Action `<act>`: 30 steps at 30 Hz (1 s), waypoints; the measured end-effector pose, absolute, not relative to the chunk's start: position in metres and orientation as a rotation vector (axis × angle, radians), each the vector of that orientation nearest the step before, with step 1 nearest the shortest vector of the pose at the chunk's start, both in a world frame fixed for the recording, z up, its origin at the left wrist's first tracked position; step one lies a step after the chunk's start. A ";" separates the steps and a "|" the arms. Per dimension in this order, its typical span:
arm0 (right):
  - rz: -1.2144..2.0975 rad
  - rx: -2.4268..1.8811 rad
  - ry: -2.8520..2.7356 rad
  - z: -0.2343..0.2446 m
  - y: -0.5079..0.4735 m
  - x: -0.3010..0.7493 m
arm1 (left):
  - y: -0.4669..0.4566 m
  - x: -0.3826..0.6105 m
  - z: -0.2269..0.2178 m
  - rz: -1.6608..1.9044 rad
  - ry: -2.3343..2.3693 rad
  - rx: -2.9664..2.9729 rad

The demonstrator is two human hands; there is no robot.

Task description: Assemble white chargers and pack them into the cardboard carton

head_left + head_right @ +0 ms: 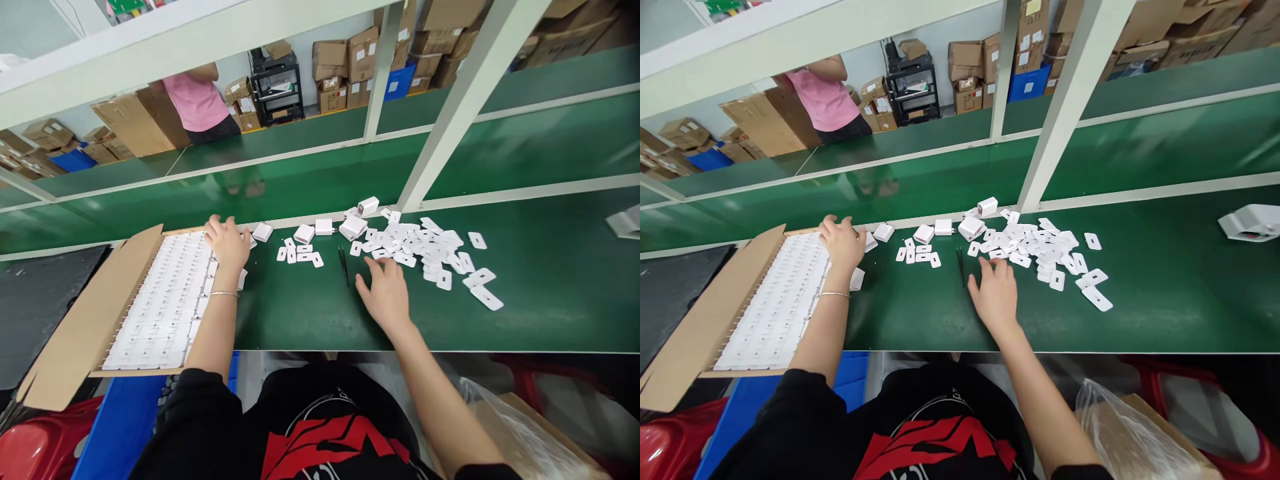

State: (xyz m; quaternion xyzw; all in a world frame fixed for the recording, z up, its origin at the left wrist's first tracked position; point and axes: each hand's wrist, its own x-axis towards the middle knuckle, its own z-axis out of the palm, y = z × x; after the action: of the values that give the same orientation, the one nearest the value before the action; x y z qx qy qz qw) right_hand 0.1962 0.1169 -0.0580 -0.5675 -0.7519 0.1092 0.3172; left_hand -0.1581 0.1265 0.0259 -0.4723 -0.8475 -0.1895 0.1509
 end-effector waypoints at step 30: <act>0.241 -1.683 -1.810 -0.071 0.078 0.253 | 0.062 -0.006 0.004 -2.208 -1.446 -2.201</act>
State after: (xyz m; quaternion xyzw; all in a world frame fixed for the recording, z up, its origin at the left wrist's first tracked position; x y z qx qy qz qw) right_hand 0.2534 0.0784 -0.0713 -0.6414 -0.6897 0.0919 0.3232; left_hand -0.0060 0.0621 0.0043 -0.6335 -0.4161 -0.6355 -0.1469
